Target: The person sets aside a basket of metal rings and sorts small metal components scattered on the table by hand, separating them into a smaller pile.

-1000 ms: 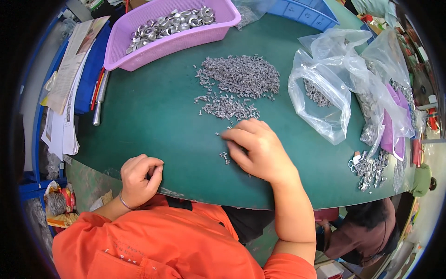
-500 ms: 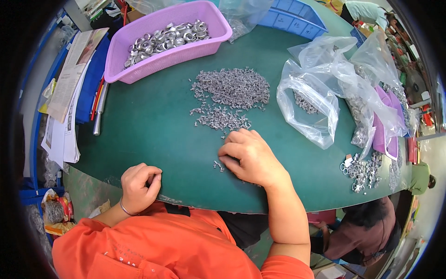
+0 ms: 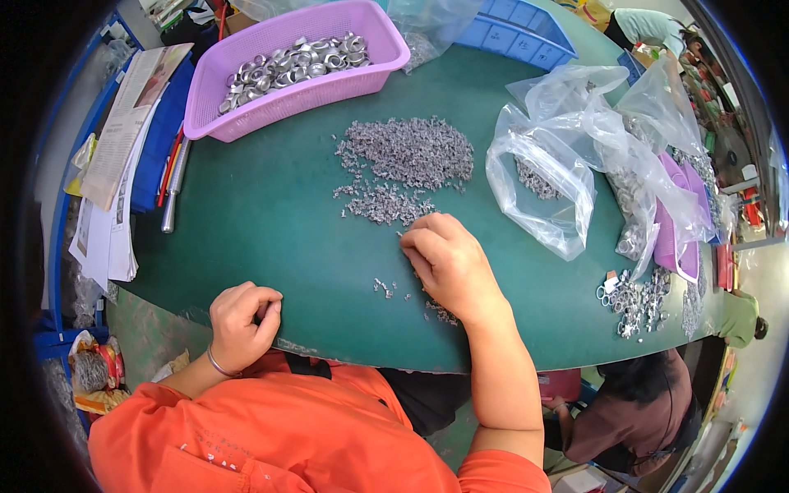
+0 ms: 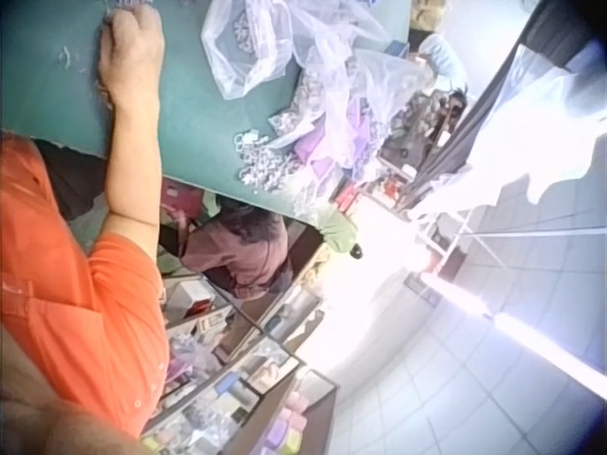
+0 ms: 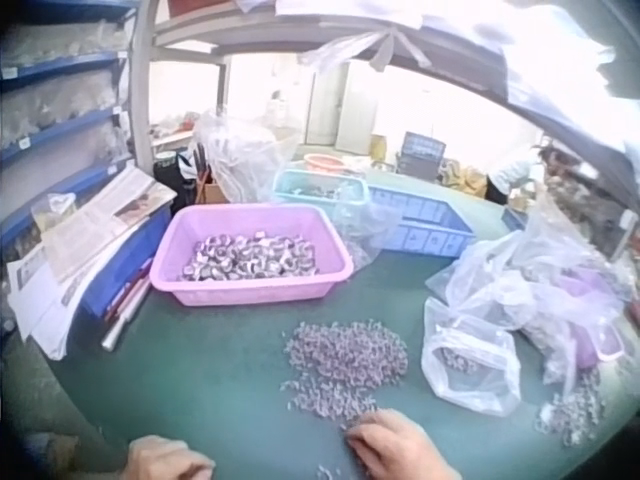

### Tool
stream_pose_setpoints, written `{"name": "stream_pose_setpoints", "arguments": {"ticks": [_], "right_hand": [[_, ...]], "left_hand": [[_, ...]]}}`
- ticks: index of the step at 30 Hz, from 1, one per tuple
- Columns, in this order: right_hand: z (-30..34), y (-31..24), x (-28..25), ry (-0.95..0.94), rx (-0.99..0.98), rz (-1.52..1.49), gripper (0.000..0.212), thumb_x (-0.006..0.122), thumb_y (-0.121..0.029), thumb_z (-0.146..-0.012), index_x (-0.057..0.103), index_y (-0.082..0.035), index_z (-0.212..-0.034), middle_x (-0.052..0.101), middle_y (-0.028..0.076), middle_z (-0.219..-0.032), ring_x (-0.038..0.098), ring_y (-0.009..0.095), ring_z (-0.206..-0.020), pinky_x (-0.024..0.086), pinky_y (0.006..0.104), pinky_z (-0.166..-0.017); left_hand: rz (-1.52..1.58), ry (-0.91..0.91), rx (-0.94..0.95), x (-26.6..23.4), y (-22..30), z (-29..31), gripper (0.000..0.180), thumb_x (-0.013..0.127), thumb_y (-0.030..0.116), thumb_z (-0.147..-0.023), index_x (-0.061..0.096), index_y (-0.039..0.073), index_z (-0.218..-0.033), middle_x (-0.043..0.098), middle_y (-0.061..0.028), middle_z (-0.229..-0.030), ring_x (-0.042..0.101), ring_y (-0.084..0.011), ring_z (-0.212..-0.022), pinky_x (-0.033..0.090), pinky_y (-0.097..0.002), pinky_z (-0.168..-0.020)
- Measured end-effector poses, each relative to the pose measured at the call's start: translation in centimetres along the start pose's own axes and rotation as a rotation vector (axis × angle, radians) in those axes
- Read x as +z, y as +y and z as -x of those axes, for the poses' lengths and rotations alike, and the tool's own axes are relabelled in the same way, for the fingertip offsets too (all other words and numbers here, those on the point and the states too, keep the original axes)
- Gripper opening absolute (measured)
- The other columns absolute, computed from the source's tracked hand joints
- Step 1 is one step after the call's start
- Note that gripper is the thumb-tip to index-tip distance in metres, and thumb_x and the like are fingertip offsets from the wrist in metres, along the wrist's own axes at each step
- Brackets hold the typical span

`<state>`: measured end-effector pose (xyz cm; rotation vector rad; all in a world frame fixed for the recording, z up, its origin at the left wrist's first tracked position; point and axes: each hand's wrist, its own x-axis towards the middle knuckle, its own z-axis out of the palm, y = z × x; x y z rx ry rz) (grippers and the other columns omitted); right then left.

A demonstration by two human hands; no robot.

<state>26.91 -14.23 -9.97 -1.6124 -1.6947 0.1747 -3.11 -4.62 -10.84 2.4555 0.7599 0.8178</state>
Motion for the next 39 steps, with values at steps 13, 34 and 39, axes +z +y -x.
{"name": "stream_pose_setpoints", "arguments": {"ticks": [13, 34, 39], "right_hand": [[0.1, 0.1, -1.2, -0.094, 0.06, -0.065, 0.013, 0.072, 0.002, -0.08, 0.071, -0.003, -0.092, 0.065, 0.011, -0.089, 0.063, 0.03, -0.086, 0.052, 0.0385, -0.075], [-0.4, -0.1, -0.1, -0.101, 0.027, 0.127, 0.017, 0.074, -0.006, -0.08, 0.07, -0.005, -0.097, 0.062, 0.009, -0.086, 0.062, 0.031, -0.083, 0.051, 0.0395, -0.073], [0.7, 0.7, -2.3, -0.194, 0.088, -0.064, 0.016, 0.071, -0.004, -0.081, 0.071, -0.004, -0.097, 0.061, 0.009, -0.086, 0.062, 0.031, -0.085, 0.052, 0.0403, -0.074]], "left_hand": [[0.004, 0.009, -0.001, 0.1, 0.1, -0.2, 0.012, 0.07, -0.005, -0.076, 0.066, 0.004, -0.083, 0.053, -0.0063, -0.063, 0.054, -0.0223, -0.053, 0.04, -0.0337, -0.051], [-0.008, -0.019, -0.036, -0.1, 0.2, 0.0, 0.011, 0.072, -0.001, -0.076, 0.067, 0.007, -0.082, 0.056, -0.0055, -0.065, 0.055, -0.0244, -0.055, 0.042, -0.0354, -0.053], [0.012, 0.011, -0.008, 0.0, 0.1, -0.1, 0.013, 0.071, -0.006, -0.075, 0.066, 0.004, -0.082, 0.053, -0.0071, -0.063, 0.053, -0.0235, -0.054, 0.039, -0.035, -0.052]]}}
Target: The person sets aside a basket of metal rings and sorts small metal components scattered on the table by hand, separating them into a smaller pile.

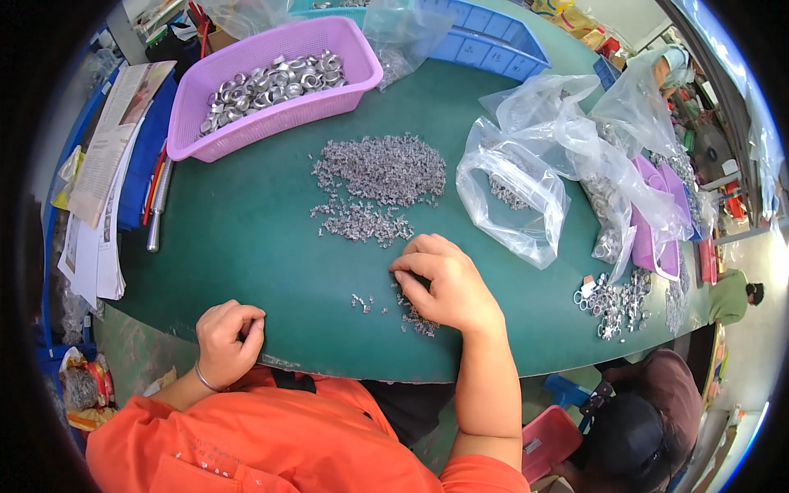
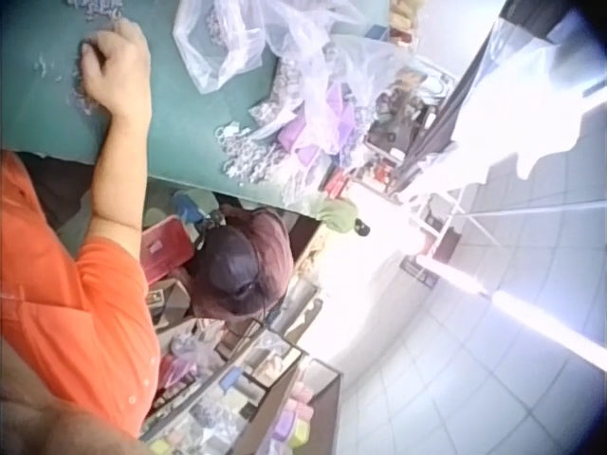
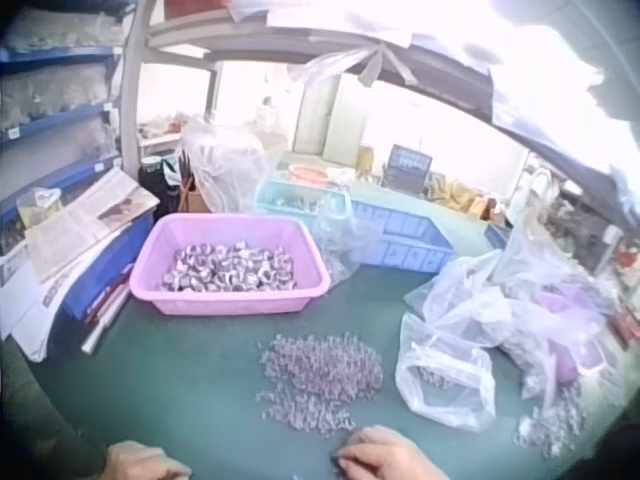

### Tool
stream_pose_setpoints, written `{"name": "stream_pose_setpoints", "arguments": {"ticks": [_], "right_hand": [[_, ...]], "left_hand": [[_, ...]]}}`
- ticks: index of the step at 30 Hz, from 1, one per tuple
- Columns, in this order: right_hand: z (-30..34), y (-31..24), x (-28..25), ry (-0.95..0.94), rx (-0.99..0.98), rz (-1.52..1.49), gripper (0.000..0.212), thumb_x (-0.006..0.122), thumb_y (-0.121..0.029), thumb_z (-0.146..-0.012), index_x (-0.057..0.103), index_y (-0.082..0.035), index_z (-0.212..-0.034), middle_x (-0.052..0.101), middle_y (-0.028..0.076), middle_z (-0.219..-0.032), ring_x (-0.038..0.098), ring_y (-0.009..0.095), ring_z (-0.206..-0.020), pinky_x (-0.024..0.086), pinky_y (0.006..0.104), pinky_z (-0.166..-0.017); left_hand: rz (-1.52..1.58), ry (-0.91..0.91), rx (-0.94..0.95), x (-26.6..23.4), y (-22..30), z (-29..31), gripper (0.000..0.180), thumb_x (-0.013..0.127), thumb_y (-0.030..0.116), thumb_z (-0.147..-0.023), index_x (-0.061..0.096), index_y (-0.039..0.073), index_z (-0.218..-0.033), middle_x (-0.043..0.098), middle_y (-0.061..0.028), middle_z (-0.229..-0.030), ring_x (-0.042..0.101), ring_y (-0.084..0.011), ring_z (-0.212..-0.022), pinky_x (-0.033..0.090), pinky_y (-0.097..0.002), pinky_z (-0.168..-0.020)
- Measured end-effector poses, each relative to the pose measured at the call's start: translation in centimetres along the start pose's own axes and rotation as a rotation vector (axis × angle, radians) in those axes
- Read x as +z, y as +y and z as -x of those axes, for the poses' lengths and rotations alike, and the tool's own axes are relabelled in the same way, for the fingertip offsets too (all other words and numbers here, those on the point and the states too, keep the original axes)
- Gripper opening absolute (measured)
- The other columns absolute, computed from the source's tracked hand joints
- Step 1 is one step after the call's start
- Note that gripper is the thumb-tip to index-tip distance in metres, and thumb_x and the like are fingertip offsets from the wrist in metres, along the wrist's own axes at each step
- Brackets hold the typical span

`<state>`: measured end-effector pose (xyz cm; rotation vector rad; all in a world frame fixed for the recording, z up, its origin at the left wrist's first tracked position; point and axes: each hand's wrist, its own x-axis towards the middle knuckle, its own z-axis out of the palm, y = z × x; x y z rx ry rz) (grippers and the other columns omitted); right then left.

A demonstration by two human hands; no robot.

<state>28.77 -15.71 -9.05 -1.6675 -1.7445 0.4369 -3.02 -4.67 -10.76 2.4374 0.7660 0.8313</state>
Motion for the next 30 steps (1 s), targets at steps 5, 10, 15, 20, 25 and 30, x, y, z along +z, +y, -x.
{"name": "stream_pose_setpoints", "arguments": {"ticks": [5, 10, 15, 20, 25, 30], "right_hand": [[-1.6, -0.3, 1.9, 0.2, -0.04, 0.175, 0.014, 0.073, -0.006, -0.078, 0.067, -0.005, -0.091, 0.059, 0.01, -0.088, 0.06, 0.033, -0.086, 0.051, 0.0437, -0.075], [-0.9, 0.7, 1.6, 0.163, -0.068, 0.094, 0.011, 0.072, -0.002, -0.079, 0.064, -0.003, -0.086, 0.059, 0.013, -0.088, 0.06, 0.036, -0.085, 0.051, 0.0431, -0.075], [0.2, 0.8, 0.8, 0.026, -0.065, -0.176, 0.014, 0.065, 0.001, -0.08, 0.066, -0.001, -0.093, 0.062, 0.014, -0.094, 0.062, 0.036, -0.09, 0.052, 0.0414, -0.08], [-0.1, 0.4, 1.3, -0.171, -0.038, -0.101, 0.012, 0.065, -0.009, -0.074, 0.074, -0.005, -0.082, 0.065, 0.009, -0.093, 0.062, 0.029, -0.095, 0.049, 0.0415, -0.086], [0.1, 0.1, 0.4, -0.296, 0.088, -0.033, 0.011, 0.068, -0.015, -0.071, 0.075, -0.009, -0.076, 0.066, 0.006, -0.092, 0.064, 0.026, -0.091, 0.049, 0.041, -0.085], [-0.1, -0.2, 0.7, -0.283, 0.041, -0.009, 0.017, 0.075, -0.022, -0.072, 0.077, -0.012, -0.086, 0.067, 0.003, -0.091, 0.065, 0.024, -0.094, 0.046, 0.0412, -0.087]], "left_hand": [[-0.024, -0.029, -0.015, 0.1, 0.4, -0.3, 0.011, 0.071, -0.001, -0.075, 0.066, 0.006, -0.082, 0.054, -0.0065, -0.065, 0.055, -0.0263, -0.056, 0.042, -0.0367, -0.054], [-0.029, -0.05, -0.031, 0.2, -0.1, 0.3, 0.013, 0.07, -0.003, -0.075, 0.065, 0.006, -0.083, 0.051, -0.0077, -0.065, 0.053, -0.0281, -0.058, 0.039, -0.0394, -0.055], [-0.026, -0.052, -0.028, 0.3, -0.7, 0.8, 0.012, 0.068, -0.005, -0.076, 0.063, 0.005, -0.081, 0.047, -0.009, -0.064, 0.05, -0.0292, -0.057, 0.037, -0.0409, -0.055], [-0.041, -0.12, -0.041, -0.5, -0.1, 0.3, 0.004, 0.069, 0.004, -0.087, 0.069, 0.003, -0.092, 0.062, -0.0086, -0.078, 0.06, -0.0224, -0.066, 0.051, -0.0334, -0.063], [-0.007, -0.136, -0.151, -0.2, -0.7, 0.8, 0.011, 0.07, 0.004, -0.089, 0.071, 0.001, -0.099, 0.066, -0.0088, -0.084, 0.063, -0.0196, -0.071, 0.052, -0.0319, -0.066], [-0.001, -0.186, -0.128, 0.0, -2.8, 1.2, 0.013, 0.07, 0.006, -0.091, 0.071, 0.0, -0.103, 0.067, -0.0077, -0.086, 0.062, -0.0157, -0.073, 0.051, -0.0288, -0.065]]}}
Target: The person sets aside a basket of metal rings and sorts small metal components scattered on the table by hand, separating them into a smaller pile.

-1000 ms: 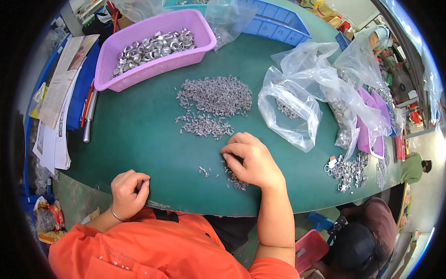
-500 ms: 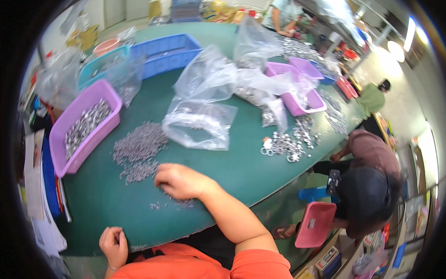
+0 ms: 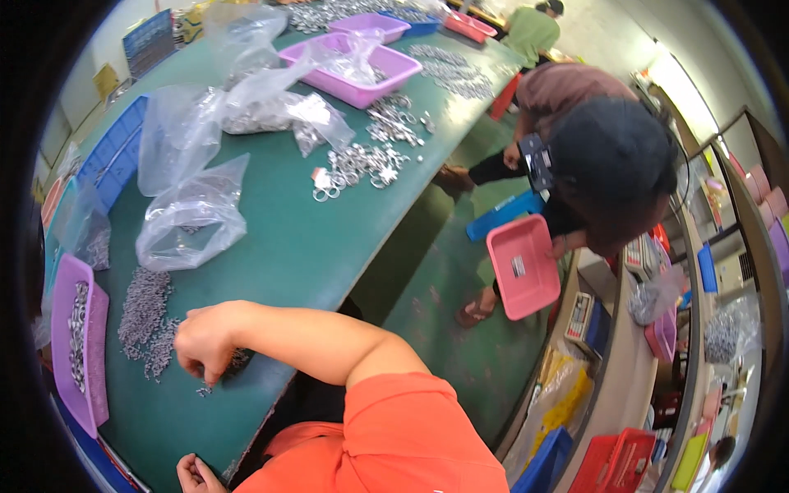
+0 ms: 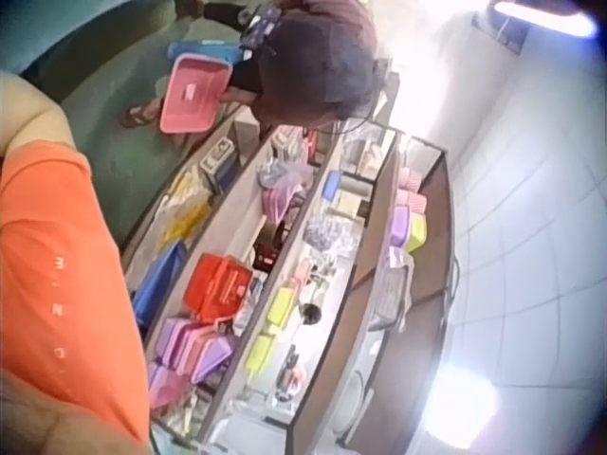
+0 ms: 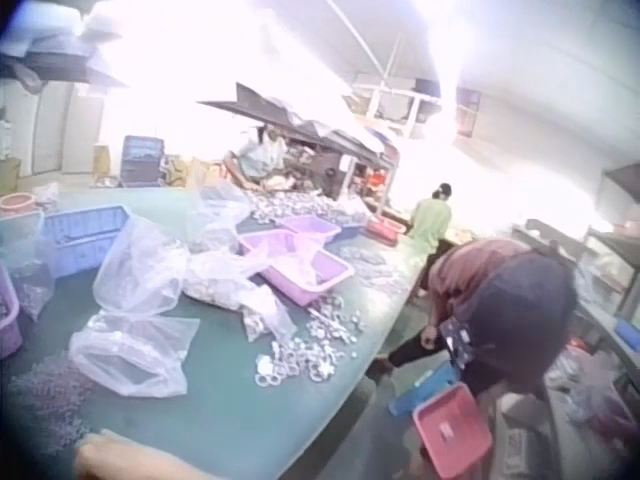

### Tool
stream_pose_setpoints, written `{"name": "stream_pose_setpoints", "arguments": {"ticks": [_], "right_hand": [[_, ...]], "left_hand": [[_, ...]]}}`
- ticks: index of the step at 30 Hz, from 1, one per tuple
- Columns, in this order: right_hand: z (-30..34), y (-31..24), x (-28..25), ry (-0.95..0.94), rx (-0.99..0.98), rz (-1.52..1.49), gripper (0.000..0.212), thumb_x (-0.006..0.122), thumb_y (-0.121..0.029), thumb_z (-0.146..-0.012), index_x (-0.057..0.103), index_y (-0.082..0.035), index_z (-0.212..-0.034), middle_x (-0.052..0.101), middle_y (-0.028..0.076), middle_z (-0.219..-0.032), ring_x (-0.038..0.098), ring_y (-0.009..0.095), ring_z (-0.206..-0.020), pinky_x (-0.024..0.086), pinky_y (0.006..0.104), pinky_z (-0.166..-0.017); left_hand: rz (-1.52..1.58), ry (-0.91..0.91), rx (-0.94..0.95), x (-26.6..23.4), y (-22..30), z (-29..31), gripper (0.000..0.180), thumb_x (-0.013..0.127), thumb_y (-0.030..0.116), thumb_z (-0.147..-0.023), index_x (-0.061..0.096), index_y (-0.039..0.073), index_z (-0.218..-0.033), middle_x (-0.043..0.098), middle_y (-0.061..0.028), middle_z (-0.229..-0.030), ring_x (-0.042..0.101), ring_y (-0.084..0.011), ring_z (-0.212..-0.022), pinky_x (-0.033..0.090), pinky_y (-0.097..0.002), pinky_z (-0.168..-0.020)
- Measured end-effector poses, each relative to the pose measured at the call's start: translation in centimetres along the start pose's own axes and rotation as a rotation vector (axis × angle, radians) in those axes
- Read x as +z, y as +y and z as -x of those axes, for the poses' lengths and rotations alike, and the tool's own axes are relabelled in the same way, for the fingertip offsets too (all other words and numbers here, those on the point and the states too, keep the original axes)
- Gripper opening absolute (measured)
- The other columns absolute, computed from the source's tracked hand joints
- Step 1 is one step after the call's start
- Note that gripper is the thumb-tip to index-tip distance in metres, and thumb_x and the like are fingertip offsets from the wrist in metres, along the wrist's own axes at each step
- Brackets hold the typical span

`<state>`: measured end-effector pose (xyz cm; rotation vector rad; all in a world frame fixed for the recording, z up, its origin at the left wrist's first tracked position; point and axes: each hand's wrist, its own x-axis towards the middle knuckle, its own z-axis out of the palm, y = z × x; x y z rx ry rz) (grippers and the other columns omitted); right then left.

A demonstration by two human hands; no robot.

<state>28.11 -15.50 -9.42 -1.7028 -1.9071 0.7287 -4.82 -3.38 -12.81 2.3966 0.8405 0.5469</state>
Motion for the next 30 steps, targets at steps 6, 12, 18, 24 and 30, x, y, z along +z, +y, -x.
{"name": "stream_pose_setpoints", "arguments": {"ticks": [6, 12, 18, 24, 30], "right_hand": [[-1.4, -1.2, 1.1, -0.071, -0.1, 0.06, 0.023, 0.075, -0.013, -0.077, 0.077, -0.009, -0.1, 0.073, 0.006, -0.1, 0.068, 0.025, -0.096, 0.053, 0.0416, -0.081], [-1.9, -0.9, 2.3, 0.049, -0.175, 0.041, 0.02, 0.074, -0.007, -0.075, 0.077, -0.008, -0.094, 0.07, 0.009, -0.102, 0.069, 0.028, -0.094, 0.055, 0.0411, -0.076], [-3.9, 0.2, 4.2, 0.035, -0.163, 0.043, 0.023, 0.08, -0.02, -0.076, 0.079, -0.012, -0.097, 0.073, 0.01, -0.096, 0.068, 0.03, -0.098, 0.054, 0.0444, -0.082], [-2.6, -1.5, 3.3, 0.153, -0.202, 0.048, 0.014, 0.077, -0.015, -0.076, 0.075, -0.01, -0.089, 0.067, 0.01, -0.101, 0.067, 0.031, -0.092, 0.053, 0.0435, -0.077], [-4.6, -0.6, 5.0, 0.092, -0.192, 0.115, 0.016, 0.077, -0.021, -0.079, 0.076, -0.012, -0.092, 0.066, 0.008, -0.107, 0.066, 0.03, -0.099, 0.052, 0.0453, -0.082]], "left_hand": [[0.058, 0.001, -0.088, 0.1, 0.1, -0.1, 0.014, 0.07, 0.008, -0.094, 0.07, 0.001, -0.106, 0.067, -0.0062, -0.087, 0.061, -0.013, -0.073, 0.05, -0.026, -0.065], [0.1, -0.063, -0.11, -0.3, -2.1, 0.0, 0.017, 0.067, 0.008, -0.096, 0.065, 0.001, -0.112, 0.067, -0.0069, -0.089, 0.062, -0.0139, -0.075, 0.051, -0.0257, -0.066], [0.107, -0.107, -0.113, -0.4, -2.2, -0.1, 0.019, 0.066, 0.008, -0.097, 0.063, 0.001, -0.114, 0.067, -0.0079, -0.091, 0.063, -0.0144, -0.077, 0.051, -0.026, -0.067], [0.106, -0.046, -0.193, -0.3, -0.5, 0.1, 0.017, 0.065, 0.007, -0.097, 0.063, 0.0, -0.113, 0.067, -0.0077, -0.091, 0.062, -0.0141, -0.077, 0.051, -0.0264, -0.067], [0.097, 0.036, -0.139, 0.4, -0.9, -0.1, 0.014, 0.069, 0.009, -0.094, 0.068, 0.002, -0.105, 0.067, -0.004, -0.086, 0.061, -0.0119, -0.072, 0.05, -0.0259, -0.065]]}}
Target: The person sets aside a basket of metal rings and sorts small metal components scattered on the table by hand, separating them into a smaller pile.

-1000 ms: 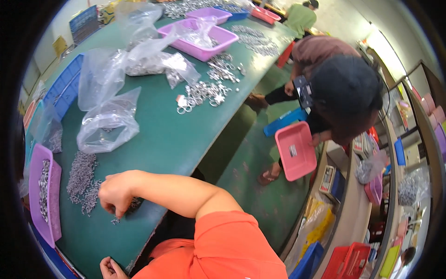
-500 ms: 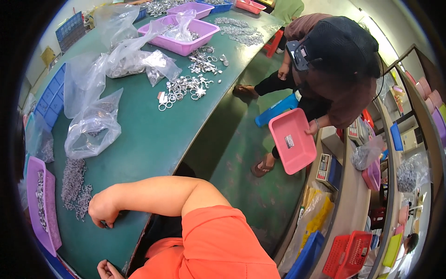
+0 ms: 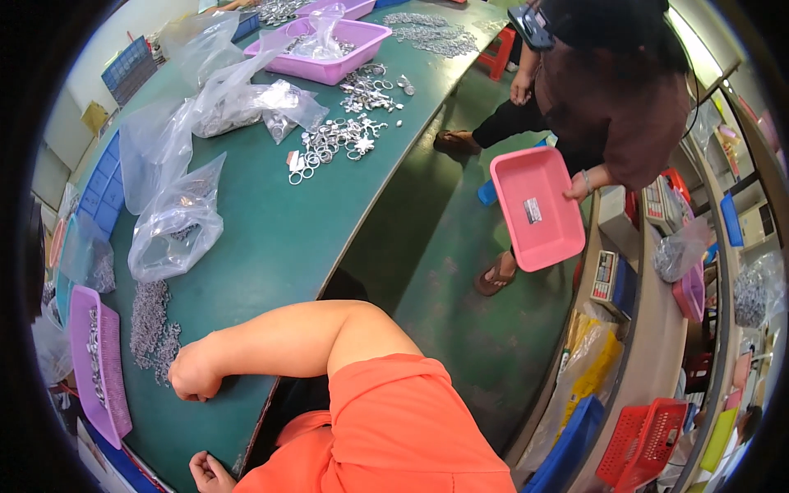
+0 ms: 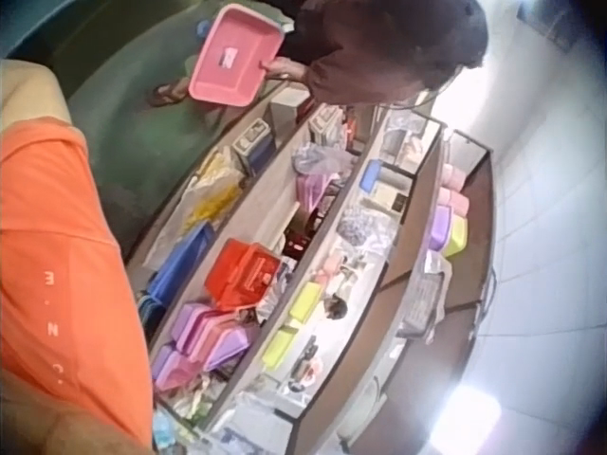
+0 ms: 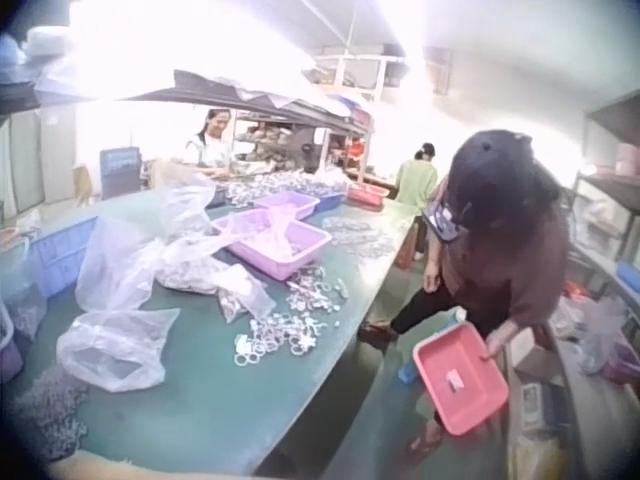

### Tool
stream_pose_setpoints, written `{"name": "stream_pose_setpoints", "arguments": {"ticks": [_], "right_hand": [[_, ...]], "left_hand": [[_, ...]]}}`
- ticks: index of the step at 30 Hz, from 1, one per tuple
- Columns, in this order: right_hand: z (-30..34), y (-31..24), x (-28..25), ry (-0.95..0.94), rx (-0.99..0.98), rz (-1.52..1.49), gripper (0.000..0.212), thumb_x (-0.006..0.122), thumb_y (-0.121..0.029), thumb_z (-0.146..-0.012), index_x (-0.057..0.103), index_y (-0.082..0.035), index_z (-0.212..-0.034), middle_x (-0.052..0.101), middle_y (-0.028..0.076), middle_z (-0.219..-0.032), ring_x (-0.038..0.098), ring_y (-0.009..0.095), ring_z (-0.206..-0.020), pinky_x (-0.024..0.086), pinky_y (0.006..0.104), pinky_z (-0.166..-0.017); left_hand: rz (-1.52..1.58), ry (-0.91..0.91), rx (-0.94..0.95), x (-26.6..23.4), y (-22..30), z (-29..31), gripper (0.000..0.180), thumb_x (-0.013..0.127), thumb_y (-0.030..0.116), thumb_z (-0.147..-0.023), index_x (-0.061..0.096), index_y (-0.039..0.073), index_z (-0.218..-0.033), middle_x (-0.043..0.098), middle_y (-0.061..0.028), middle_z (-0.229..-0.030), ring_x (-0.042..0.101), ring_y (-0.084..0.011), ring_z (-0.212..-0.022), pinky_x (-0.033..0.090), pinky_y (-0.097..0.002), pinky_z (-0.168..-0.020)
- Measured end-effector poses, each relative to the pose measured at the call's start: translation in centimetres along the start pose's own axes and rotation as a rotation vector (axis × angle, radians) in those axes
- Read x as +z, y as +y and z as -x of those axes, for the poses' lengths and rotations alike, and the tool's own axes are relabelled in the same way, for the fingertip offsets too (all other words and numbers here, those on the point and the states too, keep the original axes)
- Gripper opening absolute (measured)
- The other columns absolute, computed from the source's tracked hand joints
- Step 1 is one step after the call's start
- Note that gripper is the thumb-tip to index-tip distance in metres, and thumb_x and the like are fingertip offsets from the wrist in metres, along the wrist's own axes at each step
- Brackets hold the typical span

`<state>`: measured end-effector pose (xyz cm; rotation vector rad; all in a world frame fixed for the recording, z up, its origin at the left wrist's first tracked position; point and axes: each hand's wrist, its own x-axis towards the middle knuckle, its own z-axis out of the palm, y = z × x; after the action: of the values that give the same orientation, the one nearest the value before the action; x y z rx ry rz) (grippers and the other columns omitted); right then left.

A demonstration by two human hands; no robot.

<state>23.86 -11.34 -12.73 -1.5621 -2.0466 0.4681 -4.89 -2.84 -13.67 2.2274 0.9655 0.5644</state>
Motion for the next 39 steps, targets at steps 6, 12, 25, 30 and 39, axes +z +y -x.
{"name": "stream_pose_setpoints", "arguments": {"ticks": [6, 12, 25, 30, 39], "right_hand": [[-0.8, 0.6, -0.6, -0.055, -0.046, 0.007, 0.032, 0.082, -0.027, -0.075, 0.077, -0.013, -0.104, 0.067, 0.009, -0.108, 0.065, 0.029, -0.107, 0.053, 0.0461, -0.086], [-1.6, 0.9, -1.7, -0.187, -0.003, -0.005, 0.038, 0.081, -0.025, -0.077, 0.076, -0.014, -0.114, 0.07, 0.009, -0.119, 0.064, 0.03, -0.111, 0.054, 0.0469, -0.087], [-1.8, -0.1, -1.9, -0.11, -0.117, 0.031, 0.022, 0.072, -0.018, -0.081, 0.08, -0.012, -0.1, 0.076, 0.01, -0.103, 0.069, 0.03, -0.096, 0.054, 0.0453, -0.081], [-4.5, 0.9, 0.1, -0.083, -0.117, 0.2, 0.021, 0.069, -0.016, -0.08, 0.079, -0.008, -0.097, 0.075, 0.013, -0.101, 0.069, 0.033, -0.096, 0.054, 0.0469, -0.082], [-3.3, -0.1, -0.7, -0.081, -0.074, 0.165, 0.021, 0.072, -0.015, -0.077, 0.079, -0.005, -0.095, 0.075, 0.017, -0.101, 0.069, 0.035, -0.093, 0.055, 0.0473, -0.08]], "left_hand": [[-0.05, 0.024, 0.094, -0.1, -0.3, -0.7, 0.015, 0.071, 0.009, -0.092, 0.068, 0.002, -0.105, 0.069, -0.0061, -0.089, 0.063, -0.0146, -0.075, 0.052, -0.0274, -0.067], [-0.011, 0.095, 0.092, -0.3, -2.0, -1.5, 0.014, 0.072, 0.008, -0.09, 0.068, 0.001, -0.102, 0.069, -0.0099, -0.09, 0.064, -0.0178, -0.08, 0.053, -0.0293, -0.072], [-0.063, -0.029, 0.102, -2.3, -4.4, -3.0, 0.019, 0.071, 0.01, -0.092, 0.064, 0.003, -0.108, 0.068, -0.013, -0.096, 0.064, -0.02, -0.083, 0.054, -0.0319, -0.076], [-0.126, -0.045, 0.132, -1.9, -3.8, -2.9, 0.021, 0.069, 0.009, -0.093, 0.062, 0.002, -0.112, 0.067, -0.0145, -0.102, 0.064, -0.0218, -0.089, 0.054, -0.033, -0.08], [-0.072, -0.184, 0.072, -4.0, -8.1, -5.3, 0.027, 0.069, 0.011, -0.095, 0.057, 0.003, -0.118, 0.063, -0.0143, -0.105, 0.06, -0.0217, -0.091, 0.053, -0.0373, -0.081]]}}
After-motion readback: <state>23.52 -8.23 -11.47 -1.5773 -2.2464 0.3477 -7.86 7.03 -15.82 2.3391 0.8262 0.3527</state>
